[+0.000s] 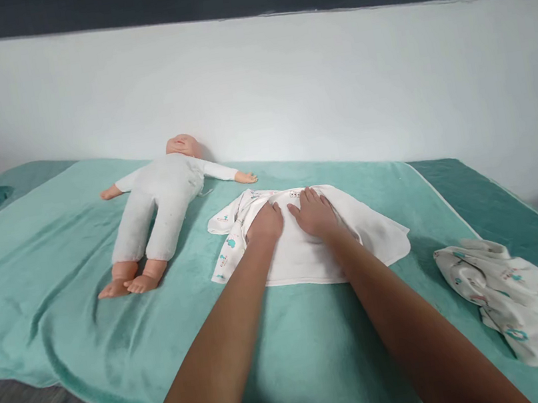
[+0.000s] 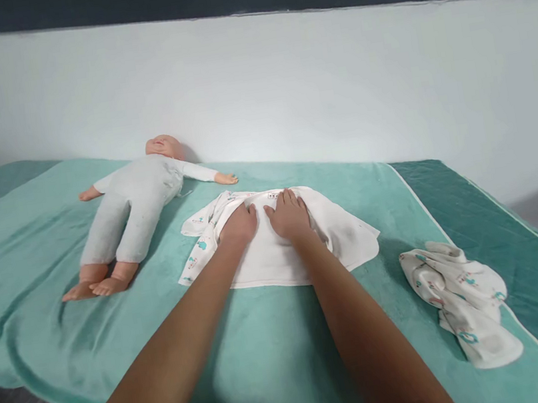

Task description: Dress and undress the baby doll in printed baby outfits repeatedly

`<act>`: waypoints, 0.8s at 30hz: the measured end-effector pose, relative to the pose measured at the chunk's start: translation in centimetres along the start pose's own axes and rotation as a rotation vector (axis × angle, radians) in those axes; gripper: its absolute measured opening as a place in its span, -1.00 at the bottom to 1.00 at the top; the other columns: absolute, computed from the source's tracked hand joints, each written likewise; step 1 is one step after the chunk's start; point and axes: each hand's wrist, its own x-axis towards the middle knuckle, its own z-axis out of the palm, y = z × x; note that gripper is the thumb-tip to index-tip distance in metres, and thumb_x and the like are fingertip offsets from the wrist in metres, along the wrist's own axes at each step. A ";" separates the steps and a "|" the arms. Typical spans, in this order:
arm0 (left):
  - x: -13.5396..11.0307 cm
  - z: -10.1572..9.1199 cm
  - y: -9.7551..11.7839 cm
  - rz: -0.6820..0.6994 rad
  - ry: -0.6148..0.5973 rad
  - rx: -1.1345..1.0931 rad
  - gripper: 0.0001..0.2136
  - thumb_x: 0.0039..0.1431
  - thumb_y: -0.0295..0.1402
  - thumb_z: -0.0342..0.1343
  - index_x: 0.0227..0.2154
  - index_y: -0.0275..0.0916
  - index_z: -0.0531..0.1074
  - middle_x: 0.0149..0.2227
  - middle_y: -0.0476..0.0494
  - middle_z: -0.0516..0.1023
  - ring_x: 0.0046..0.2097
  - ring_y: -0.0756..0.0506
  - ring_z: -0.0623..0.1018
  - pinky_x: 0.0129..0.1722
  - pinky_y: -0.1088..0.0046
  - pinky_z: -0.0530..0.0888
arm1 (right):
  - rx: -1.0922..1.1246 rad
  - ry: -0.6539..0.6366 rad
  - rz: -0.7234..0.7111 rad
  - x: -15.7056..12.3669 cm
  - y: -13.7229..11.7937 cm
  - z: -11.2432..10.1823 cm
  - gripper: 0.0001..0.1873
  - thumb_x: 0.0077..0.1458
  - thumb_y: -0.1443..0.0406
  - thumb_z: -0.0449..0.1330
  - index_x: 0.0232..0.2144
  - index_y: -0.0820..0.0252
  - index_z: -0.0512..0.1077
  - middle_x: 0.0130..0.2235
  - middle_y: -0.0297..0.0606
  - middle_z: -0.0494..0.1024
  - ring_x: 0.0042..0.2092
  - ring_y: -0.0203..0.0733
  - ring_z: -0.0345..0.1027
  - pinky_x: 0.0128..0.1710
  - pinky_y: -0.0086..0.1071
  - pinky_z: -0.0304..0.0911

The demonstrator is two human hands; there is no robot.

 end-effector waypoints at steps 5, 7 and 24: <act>-1.6 -0.2 0.3 0.087 0.001 0.029 -0.47 0.39 -0.17 -0.24 0.20 -0.44 0.34 0.25 -0.55 0.37 0.33 -0.37 0.33 0.35 0.05 0.18 | -0.001 0.035 0.009 -0.5 -0.3 0.2 -0.20 0.37 0.03 -0.26 0.39 0.56 -0.02 0.44 0.11 -0.07 0.47 0.05 -0.26 0.41 -0.06 -0.23; -2.7 -0.1 0.3 0.154 -0.011 0.043 -0.44 0.40 -0.16 -0.25 0.28 -0.42 0.24 0.33 -0.48 0.27 0.39 -0.32 0.23 0.38 0.10 0.13 | -0.005 0.031 0.007 -1.1 -0.3 0.2 -0.20 0.37 0.02 -0.26 0.39 0.56 -0.02 0.44 0.12 -0.08 0.47 0.06 -0.28 0.41 -0.04 -0.22; -10.8 -0.9 -2.5 0.384 -0.011 0.190 -0.41 0.42 -0.13 -0.33 0.34 -0.36 0.18 0.43 -0.23 0.10 0.45 -0.28 0.08 0.41 0.05 0.06 | 0.152 0.279 -0.287 -12.9 2.2 -0.7 -0.49 0.36 0.16 -0.07 0.17 0.36 0.34 0.25 0.07 0.37 0.30 0.03 0.16 0.29 -0.14 0.07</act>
